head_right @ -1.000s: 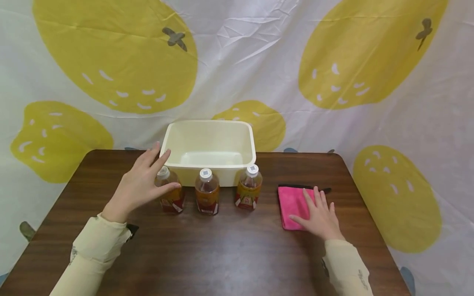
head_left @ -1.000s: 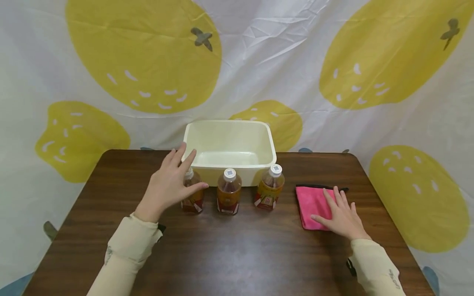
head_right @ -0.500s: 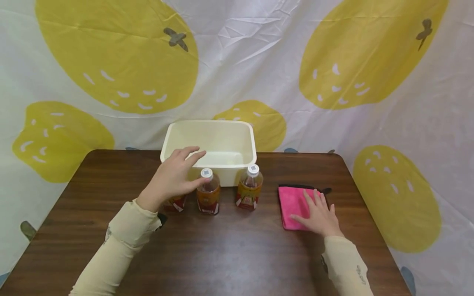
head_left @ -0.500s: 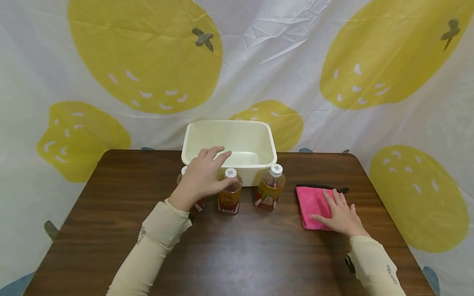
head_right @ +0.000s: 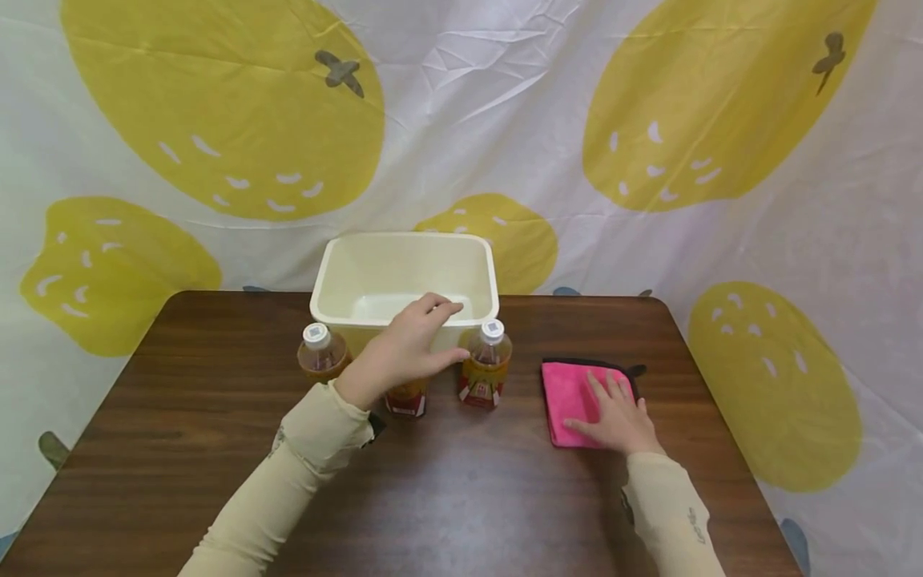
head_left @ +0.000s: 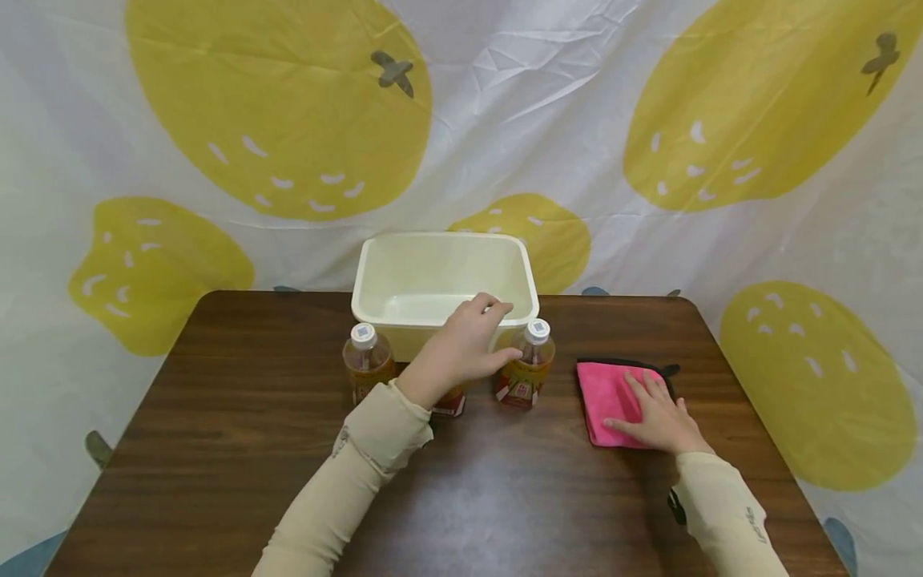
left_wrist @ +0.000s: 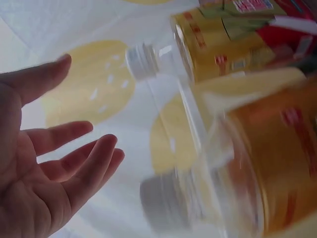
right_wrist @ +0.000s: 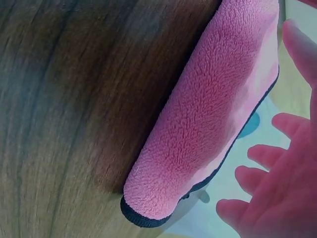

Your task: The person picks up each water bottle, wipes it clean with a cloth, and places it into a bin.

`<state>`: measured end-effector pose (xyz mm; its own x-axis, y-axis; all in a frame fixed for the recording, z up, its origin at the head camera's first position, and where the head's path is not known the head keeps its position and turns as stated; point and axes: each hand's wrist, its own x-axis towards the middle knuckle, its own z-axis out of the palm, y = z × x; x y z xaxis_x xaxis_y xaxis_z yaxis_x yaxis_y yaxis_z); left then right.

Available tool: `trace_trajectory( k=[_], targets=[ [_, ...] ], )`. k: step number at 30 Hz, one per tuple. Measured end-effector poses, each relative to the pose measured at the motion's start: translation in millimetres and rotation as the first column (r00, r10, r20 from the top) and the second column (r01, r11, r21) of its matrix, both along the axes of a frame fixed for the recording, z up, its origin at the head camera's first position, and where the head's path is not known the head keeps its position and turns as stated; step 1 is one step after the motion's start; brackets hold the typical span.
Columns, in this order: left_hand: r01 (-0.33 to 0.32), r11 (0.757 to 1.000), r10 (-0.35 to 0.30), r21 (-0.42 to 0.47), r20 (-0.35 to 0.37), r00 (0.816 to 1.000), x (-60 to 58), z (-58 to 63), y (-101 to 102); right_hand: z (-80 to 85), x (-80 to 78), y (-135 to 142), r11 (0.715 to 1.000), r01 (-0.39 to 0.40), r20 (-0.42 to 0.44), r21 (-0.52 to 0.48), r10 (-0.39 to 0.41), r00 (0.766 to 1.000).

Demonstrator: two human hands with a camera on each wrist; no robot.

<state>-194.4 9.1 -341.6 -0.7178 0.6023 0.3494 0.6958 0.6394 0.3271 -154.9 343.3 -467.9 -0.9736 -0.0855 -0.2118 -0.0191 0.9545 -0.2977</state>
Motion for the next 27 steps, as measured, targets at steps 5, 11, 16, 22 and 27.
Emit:
trace_trajectory(
  k=[5, 11, 16, 22, 27],
  targets=[
    [-0.014, 1.000, 0.014, -0.002, 0.024, 1.000, -2.6, -3.3, 16.2, 0.1, -2.5, -0.7, 1.000, 0.003, 0.026, 0.000, -0.003, 1.000],
    [-0.076, 0.997, 0.078, -0.031, 0.080, 0.994, -3.6, -9.1, 29.9, -1.2, -4.7, 0.2, 1.000, 0.013, 0.054, -0.005, -0.013, 0.998],
    [-0.114, 0.993, 0.117, -0.041, 0.078, 0.990, -1.9, -15.6, 37.6, -3.4, -6.1, 2.0, 1.000, 0.006, 0.058, -0.013, -0.005, 0.998],
    [-0.150, 0.988, 0.152, -0.029, 0.104, 0.983, -1.8, -23.5, 43.8, -5.5, -8.3, 0.1, 0.999, 0.011, 0.085, -0.033, -0.008, 0.996],
    [-0.156, 0.987, 0.159, -0.033, 0.134, 0.978, -3.4, -28.0, 48.3, -7.8, -11.1, 0.0, 0.999, 0.025, 0.112, -0.024, -0.023, 0.993]
  ],
)
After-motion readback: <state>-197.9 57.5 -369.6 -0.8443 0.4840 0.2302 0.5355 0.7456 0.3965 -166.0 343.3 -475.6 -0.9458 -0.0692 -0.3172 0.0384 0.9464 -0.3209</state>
